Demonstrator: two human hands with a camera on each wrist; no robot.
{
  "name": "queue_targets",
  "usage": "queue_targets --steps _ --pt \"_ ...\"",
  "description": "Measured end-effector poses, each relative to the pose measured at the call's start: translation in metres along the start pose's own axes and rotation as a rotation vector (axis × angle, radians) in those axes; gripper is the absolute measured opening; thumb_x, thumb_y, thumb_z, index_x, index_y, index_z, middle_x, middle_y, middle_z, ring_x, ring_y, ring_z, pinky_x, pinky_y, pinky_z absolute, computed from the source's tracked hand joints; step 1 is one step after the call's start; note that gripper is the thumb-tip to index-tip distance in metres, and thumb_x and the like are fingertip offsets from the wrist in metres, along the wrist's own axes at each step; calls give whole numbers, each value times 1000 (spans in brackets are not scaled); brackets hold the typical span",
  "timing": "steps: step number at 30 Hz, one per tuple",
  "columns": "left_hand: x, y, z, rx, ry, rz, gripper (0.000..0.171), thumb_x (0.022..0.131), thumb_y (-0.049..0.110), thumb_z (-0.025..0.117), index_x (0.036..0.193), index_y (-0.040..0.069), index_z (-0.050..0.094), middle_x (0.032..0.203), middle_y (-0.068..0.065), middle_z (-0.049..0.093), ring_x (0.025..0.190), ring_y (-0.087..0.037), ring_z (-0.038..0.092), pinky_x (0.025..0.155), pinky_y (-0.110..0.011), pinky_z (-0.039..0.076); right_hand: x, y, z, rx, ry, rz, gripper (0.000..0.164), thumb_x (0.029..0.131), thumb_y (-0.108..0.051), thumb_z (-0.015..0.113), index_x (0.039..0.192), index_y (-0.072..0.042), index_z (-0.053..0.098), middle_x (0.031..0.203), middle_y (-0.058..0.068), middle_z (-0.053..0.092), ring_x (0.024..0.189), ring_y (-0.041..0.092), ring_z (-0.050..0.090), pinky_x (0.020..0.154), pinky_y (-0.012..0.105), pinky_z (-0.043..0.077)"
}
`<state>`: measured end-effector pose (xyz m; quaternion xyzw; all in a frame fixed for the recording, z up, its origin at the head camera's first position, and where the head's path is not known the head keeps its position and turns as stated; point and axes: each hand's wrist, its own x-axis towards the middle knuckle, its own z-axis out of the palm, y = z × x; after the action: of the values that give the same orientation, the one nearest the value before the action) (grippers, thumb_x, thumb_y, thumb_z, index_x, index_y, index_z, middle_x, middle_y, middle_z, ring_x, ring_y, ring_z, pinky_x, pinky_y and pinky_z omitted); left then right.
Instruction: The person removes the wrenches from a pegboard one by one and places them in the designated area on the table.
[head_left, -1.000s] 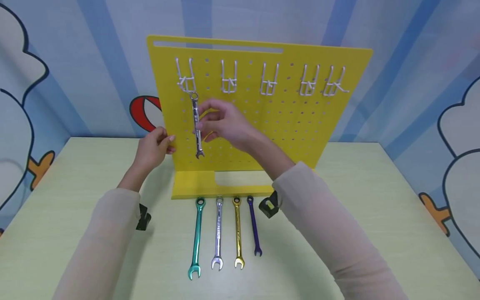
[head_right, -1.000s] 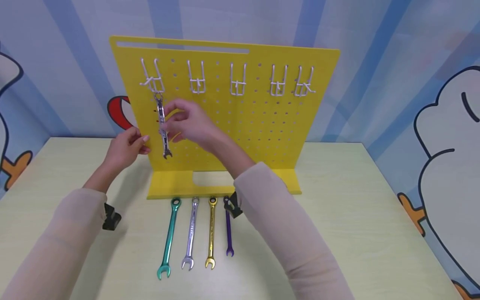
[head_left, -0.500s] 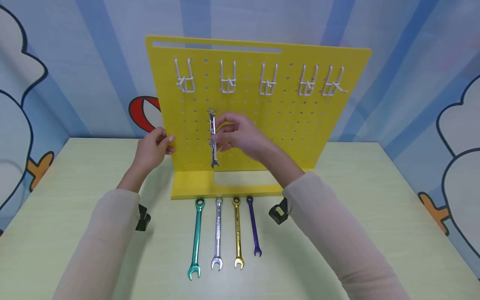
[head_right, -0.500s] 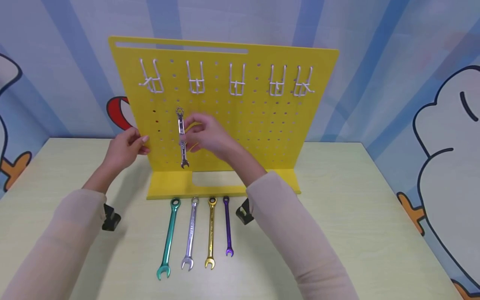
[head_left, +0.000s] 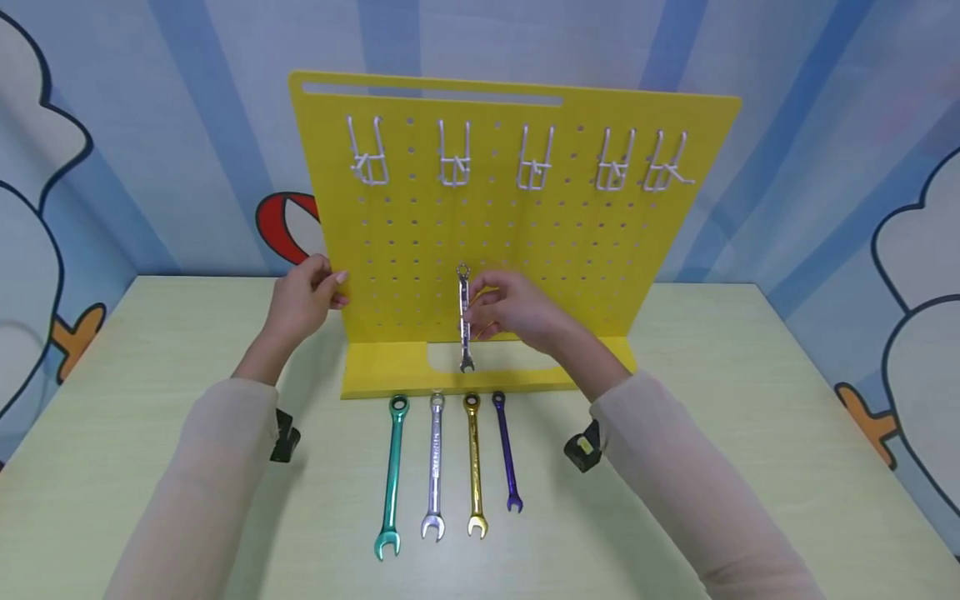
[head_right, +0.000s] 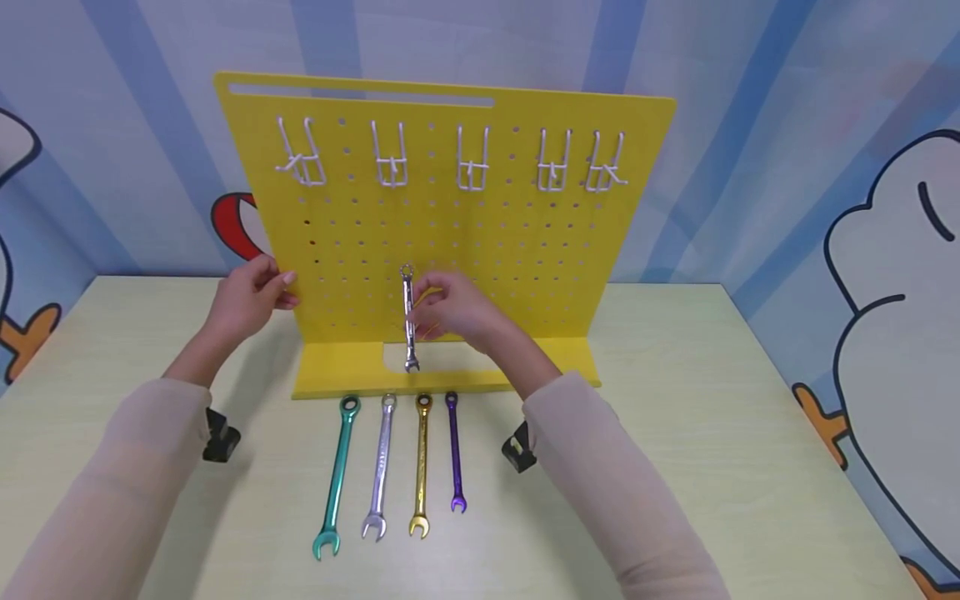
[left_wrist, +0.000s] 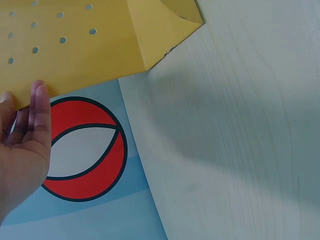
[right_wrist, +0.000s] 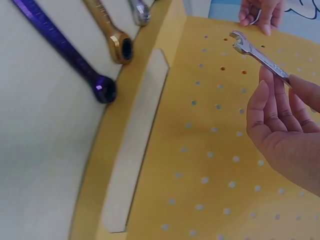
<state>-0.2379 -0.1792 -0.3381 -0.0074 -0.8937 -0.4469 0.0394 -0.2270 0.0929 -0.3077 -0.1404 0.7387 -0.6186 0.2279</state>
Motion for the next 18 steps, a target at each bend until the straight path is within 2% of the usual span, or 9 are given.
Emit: queue_targets --steps 3,7,10,18 --pt "0 0 0 2 2 6 25 96 22 45 101 -3 45 96 -20 58 83 -28 62 79 -41 52 -3 12 -5 -8 2 16 11 88 8 51 98 3 48 82 14 62 71 26 62 70 38 53" --pt "0 -1 0 6 3 11 26 96 23 45 100 -3 45 96 -20 59 83 -28 62 79 -40 52 -7 27 -11 -13 0 51 11 88 9 50 97 3 48 89 24 61 71 25 62 76 45 51" --pt "0 -1 0 4 2 12 26 96 23 45 100 -2 45 96 -20 58 83 -28 62 79 -40 52 -10 37 -14 -13 -2 81 10 88 9 50 95 4 48 91 27 60 71 26 62 77 46 51" --pt "1 -2 0 -4 4 8 26 96 23 45 101 -3 45 97 -20 58 83 -28 62 79 -40 52 -17 59 -23 -5 -5 131 10 86 11 51 92 4 48 79 14 61 67 25 60 76 46 52"
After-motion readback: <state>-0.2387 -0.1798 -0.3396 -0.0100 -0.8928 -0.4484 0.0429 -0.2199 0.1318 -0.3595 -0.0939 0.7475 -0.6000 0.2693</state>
